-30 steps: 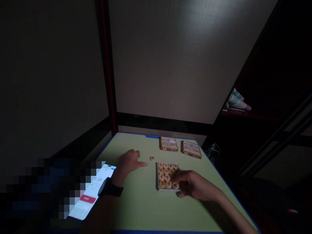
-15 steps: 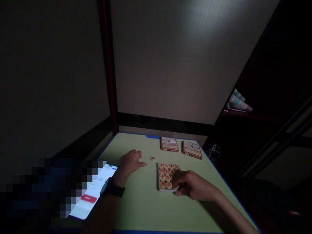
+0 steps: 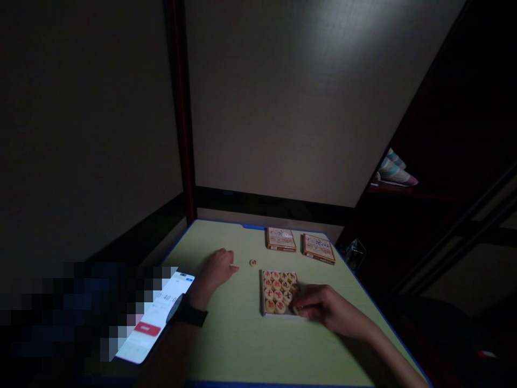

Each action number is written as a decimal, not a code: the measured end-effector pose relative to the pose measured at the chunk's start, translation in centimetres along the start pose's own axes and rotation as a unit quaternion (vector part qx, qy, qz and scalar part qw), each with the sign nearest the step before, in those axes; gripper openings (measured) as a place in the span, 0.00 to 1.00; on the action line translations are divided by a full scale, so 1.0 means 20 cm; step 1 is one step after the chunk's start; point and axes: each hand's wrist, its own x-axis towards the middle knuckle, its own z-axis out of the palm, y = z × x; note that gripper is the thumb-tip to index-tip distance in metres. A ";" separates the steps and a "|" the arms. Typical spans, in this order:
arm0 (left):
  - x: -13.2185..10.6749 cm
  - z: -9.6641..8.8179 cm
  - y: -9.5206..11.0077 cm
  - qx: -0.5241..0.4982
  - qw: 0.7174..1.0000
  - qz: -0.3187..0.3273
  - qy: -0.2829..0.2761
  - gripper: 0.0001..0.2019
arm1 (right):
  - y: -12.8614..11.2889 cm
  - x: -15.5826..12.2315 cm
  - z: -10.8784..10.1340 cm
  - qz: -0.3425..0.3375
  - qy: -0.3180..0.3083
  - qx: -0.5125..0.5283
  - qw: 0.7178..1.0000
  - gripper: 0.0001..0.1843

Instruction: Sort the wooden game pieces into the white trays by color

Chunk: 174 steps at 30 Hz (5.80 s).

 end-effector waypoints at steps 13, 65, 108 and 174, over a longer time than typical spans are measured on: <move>0.04 0.08 -0.06 -0.046 0.997 0.049 0.040 0.04 | 0.07 0.01 0.02 0.003 0.036 0.045 0.998 0.13; 0.11 0.12 0.01 -0.220 0.970 0.009 0.106 0.07 | -0.07 0.86 0.09 0.016 0.008 -0.298 0.954 0.13; 0.03 0.08 0.16 -0.626 0.776 -0.037 -0.069 0.09 | -0.06 0.04 0.16 -0.030 0.131 -0.029 0.991 0.09; -0.02 0.17 0.21 -0.039 0.994 0.093 0.032 0.14 | 0.28 0.23 -0.22 0.315 0.253 -0.236 0.884 0.29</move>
